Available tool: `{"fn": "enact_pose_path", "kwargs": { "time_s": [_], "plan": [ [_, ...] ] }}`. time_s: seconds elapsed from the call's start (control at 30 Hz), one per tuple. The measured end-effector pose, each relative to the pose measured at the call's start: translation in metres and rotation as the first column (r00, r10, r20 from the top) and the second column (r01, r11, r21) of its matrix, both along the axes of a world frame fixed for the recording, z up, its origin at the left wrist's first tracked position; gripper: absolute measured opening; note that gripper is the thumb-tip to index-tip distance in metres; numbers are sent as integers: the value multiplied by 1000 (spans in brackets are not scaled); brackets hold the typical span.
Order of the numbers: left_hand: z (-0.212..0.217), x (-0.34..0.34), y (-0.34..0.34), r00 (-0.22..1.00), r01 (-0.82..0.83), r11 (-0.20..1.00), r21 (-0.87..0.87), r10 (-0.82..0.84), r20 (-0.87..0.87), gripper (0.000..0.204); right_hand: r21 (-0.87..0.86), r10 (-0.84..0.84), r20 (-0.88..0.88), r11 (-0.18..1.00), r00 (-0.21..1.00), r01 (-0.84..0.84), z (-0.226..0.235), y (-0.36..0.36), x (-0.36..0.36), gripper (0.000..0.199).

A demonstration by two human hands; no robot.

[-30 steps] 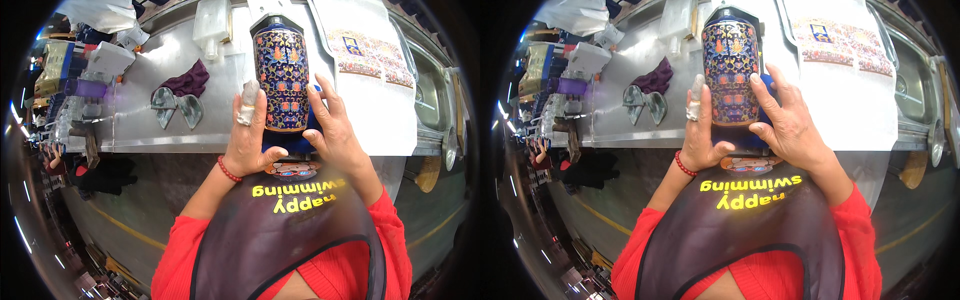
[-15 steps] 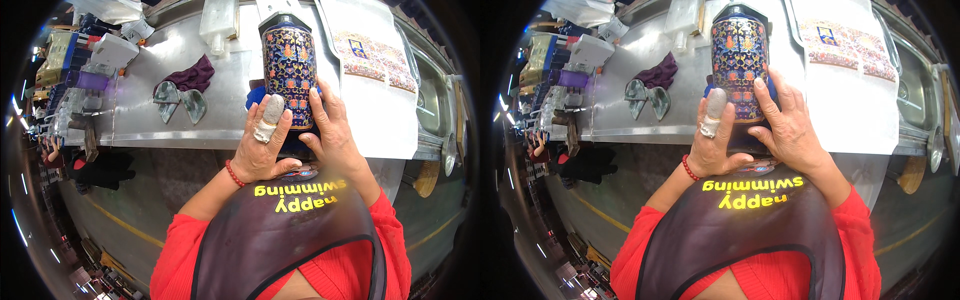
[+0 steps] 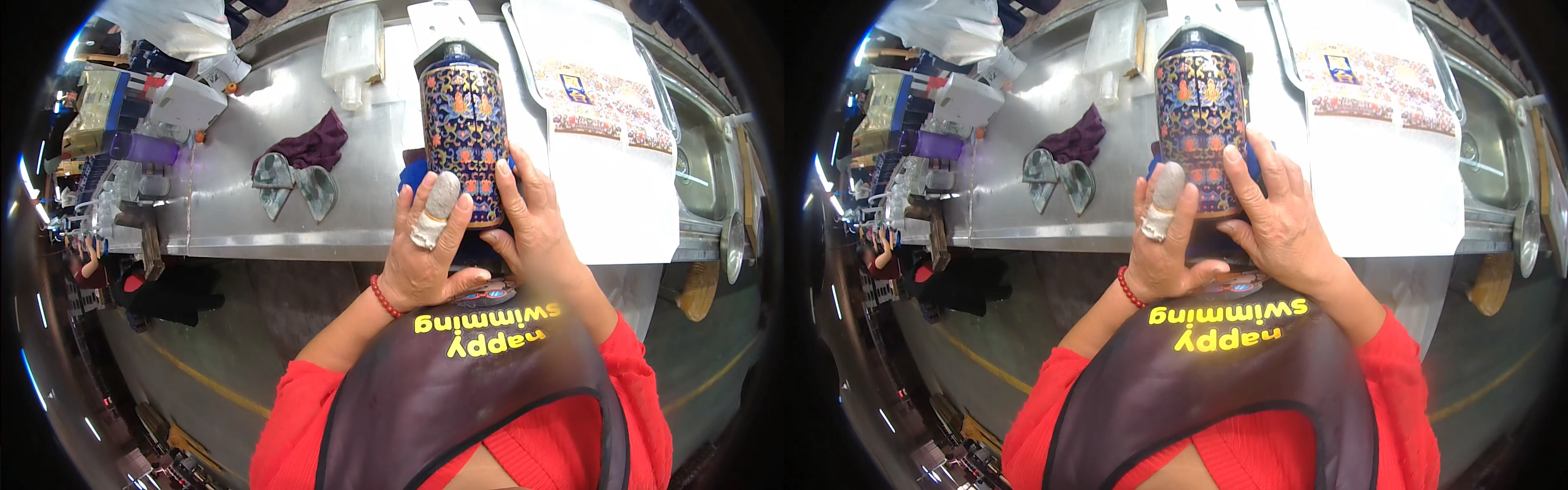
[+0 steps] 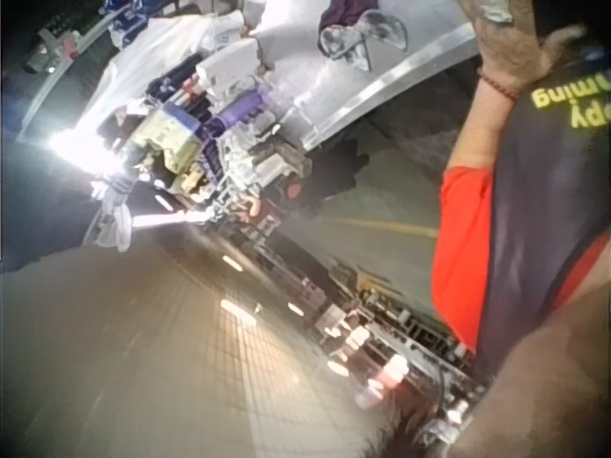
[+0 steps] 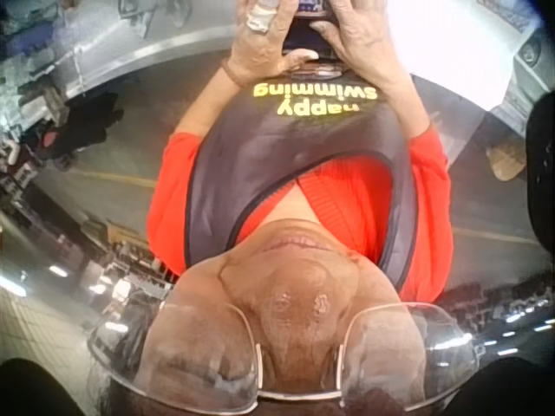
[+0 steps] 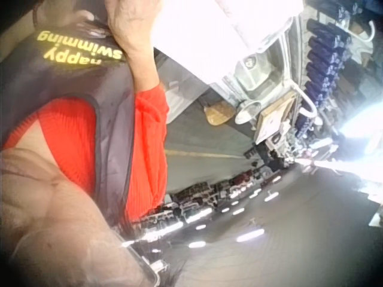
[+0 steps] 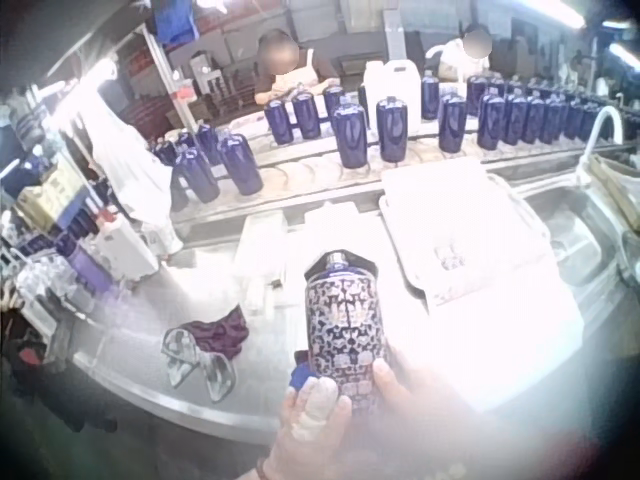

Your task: The person uses a small black tool to scrape or adjust the surface of a decorated blue ceramic vase. They rotate the vase to access different sides and continue the scraping motion along the patterned surface.

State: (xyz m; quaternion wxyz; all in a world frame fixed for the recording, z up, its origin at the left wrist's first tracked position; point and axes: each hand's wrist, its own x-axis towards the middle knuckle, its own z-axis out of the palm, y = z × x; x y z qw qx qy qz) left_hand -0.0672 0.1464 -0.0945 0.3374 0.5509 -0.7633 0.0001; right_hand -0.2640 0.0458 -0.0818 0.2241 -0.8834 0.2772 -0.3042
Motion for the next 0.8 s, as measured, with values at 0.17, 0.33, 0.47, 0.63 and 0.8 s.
{"fn": "enact_pose_path", "kwargs": {
  "time_s": [0.17,0.33,0.47,0.63,0.8],
  "plan": [
    [11,5,-5,994,94,995,43,-96,54,94,5,12,-29,1000,999,-12,6,-1,-2,106],
    [16,11,-22,994,22,997,79,-14,-110,113,81,0,-5,997,1000,1,13,-4,-2,109],
    [24,9,-24,1000,16,997,80,-17,6,113,100,49,-87,994,995,-41,21,-8,-2,109],
    [34,20,-38,975,76,991,110,-51,-215,111,158,89,-15,984,996,-85,28,-18,-4,101],
    [38,22,-50,999,26,994,103,-23,-27,112,159,61,-33,986,998,-55,29,-25,0,92]
  ]
}}
